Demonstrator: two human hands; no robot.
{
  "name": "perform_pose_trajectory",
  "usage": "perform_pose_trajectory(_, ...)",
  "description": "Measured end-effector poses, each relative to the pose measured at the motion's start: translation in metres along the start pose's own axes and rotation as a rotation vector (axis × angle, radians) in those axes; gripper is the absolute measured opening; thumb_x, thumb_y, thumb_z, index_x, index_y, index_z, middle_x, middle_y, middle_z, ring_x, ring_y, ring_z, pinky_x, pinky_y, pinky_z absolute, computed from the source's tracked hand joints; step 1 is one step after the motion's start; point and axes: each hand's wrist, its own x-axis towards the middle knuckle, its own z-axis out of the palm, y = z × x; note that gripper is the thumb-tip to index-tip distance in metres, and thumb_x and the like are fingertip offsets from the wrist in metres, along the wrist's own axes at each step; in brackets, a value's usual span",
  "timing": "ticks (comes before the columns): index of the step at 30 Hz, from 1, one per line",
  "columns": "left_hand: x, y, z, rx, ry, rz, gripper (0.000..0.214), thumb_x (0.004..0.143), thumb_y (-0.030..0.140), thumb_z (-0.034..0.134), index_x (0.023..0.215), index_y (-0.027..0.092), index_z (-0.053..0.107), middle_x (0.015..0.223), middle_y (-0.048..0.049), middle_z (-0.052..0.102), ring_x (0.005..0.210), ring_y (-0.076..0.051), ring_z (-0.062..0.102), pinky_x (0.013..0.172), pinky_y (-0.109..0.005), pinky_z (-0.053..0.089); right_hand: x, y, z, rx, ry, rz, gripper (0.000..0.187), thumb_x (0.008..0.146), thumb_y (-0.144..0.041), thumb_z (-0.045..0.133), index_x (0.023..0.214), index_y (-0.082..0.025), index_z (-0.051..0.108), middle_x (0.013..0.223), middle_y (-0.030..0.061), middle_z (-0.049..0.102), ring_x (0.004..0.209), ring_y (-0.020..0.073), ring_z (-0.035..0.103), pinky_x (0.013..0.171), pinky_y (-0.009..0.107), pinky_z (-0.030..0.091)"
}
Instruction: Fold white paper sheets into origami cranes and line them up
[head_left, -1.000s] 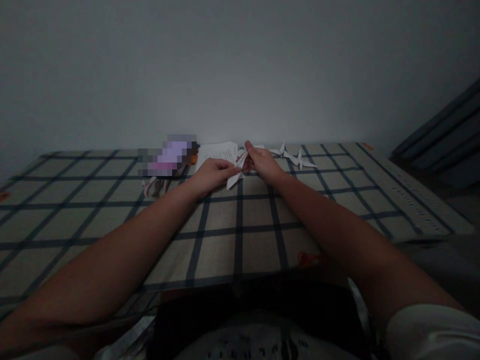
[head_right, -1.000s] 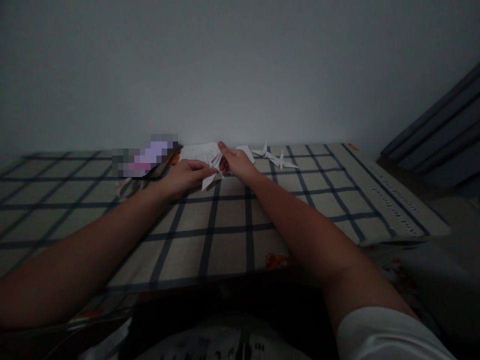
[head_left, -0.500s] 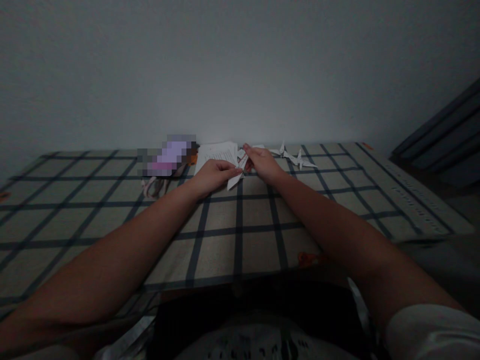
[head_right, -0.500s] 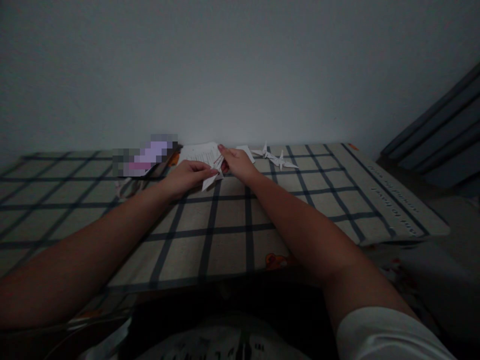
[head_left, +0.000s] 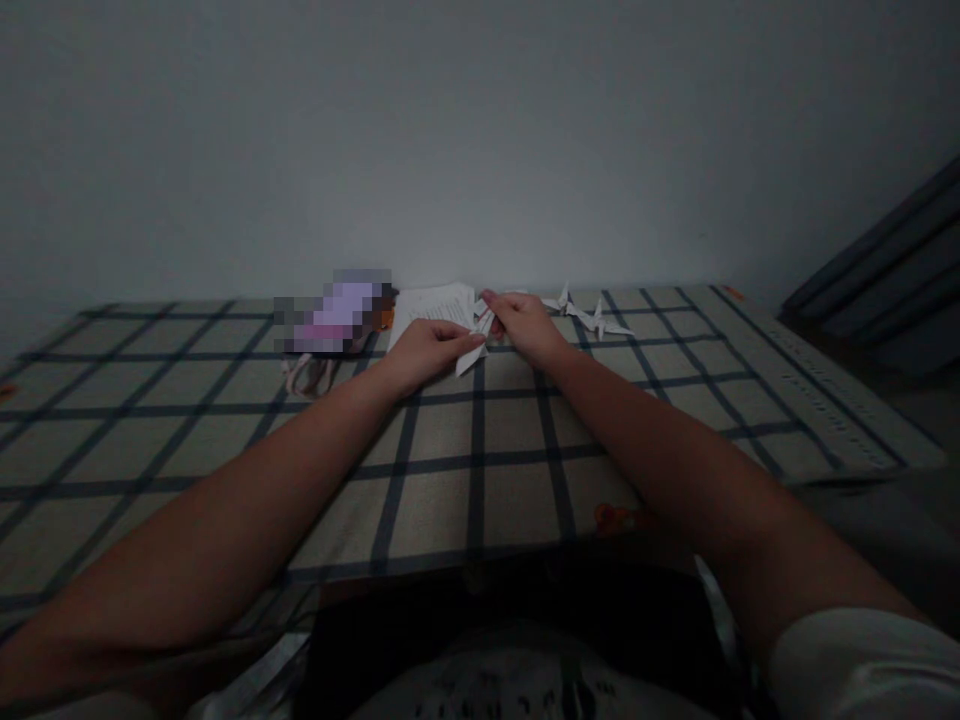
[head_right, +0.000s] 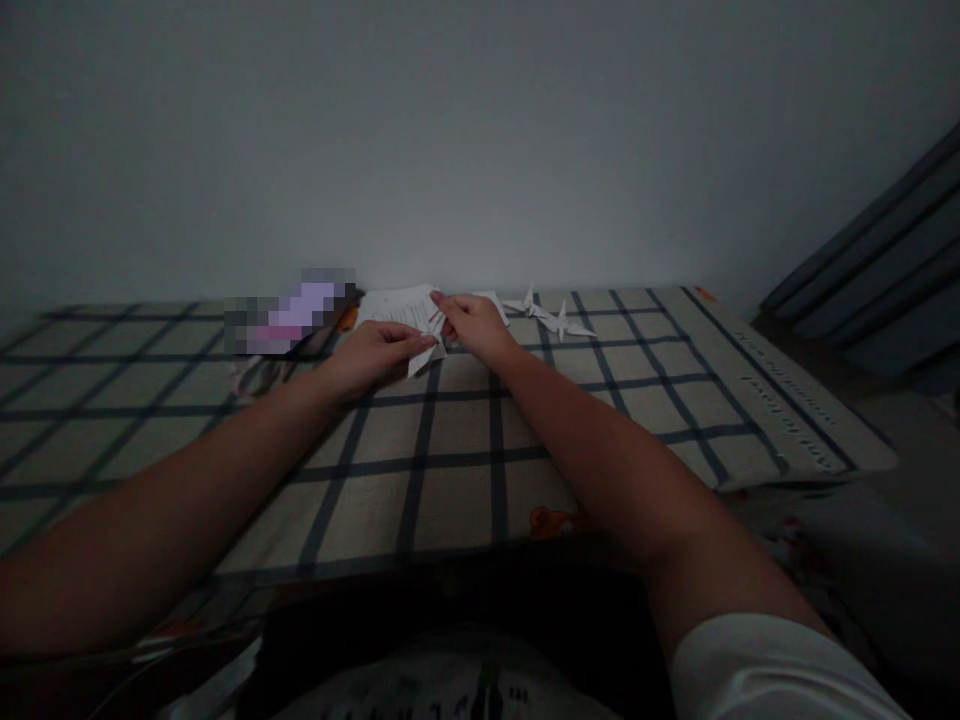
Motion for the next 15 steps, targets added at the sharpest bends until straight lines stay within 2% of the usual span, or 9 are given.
perform_pose_trajectory(5, 0.007, -0.011, 0.000, -0.117, 0.012, -0.014, 0.036, 0.071, 0.050, 0.077, 0.074, 0.015, 0.074, 0.050, 0.0014, 0.054, 0.042, -0.007, 0.036, 0.044, -0.023, 0.021, 0.000, 0.001, -0.001, 0.046, -0.011, 0.005, 0.057, 0.086, -0.070, 0.053, 0.064, -0.018, 0.056, 0.056, -0.0016, 0.054, 0.052, 0.0082, 0.050, 0.055, 0.022, 0.041)
perform_pose_trajectory(9, 0.013, -0.019, 0.000, -0.261, 0.030, -0.030, 0.035, 0.064, 0.047, 0.083, 0.077, 0.015, 0.075, 0.061, -0.0026, 0.064, 0.049, -0.010, 0.048, 0.048, -0.024, 0.032, 0.004, 0.005, 0.000, 0.150, 0.002, 0.026, 0.061, 0.087, -0.076, 0.045, 0.076, -0.018, 0.059, 0.057, -0.0019, 0.054, 0.052, 0.0083, 0.050, 0.054, 0.021, 0.042)
perform_pose_trajectory(11, 0.014, -0.019, 0.000, -0.329, 0.065, -0.023, 0.038, 0.063, 0.048, 0.084, 0.079, 0.015, 0.075, 0.066, -0.0037, 0.067, 0.053, -0.011, 0.052, 0.050, -0.024, 0.035, 0.005, 0.007, 0.000, 0.170, -0.037, 0.045, 0.063, 0.088, -0.077, 0.040, 0.078, -0.018, 0.058, 0.058, -0.0016, 0.055, 0.051, 0.0086, 0.051, 0.053, 0.022, 0.043)
perform_pose_trajectory(15, 0.015, -0.015, 0.000, -0.392, 0.151, 0.009, 0.040, 0.064, 0.052, 0.083, 0.078, 0.016, 0.075, 0.069, -0.0043, 0.067, 0.059, -0.014, 0.055, 0.052, -0.025, 0.037, 0.001, 0.006, 0.004, 0.088, -0.203, 0.019, 0.060, 0.090, -0.074, 0.042, 0.076, -0.017, 0.058, 0.059, -0.0015, 0.054, 0.052, 0.0088, 0.051, 0.054, 0.022, 0.043)
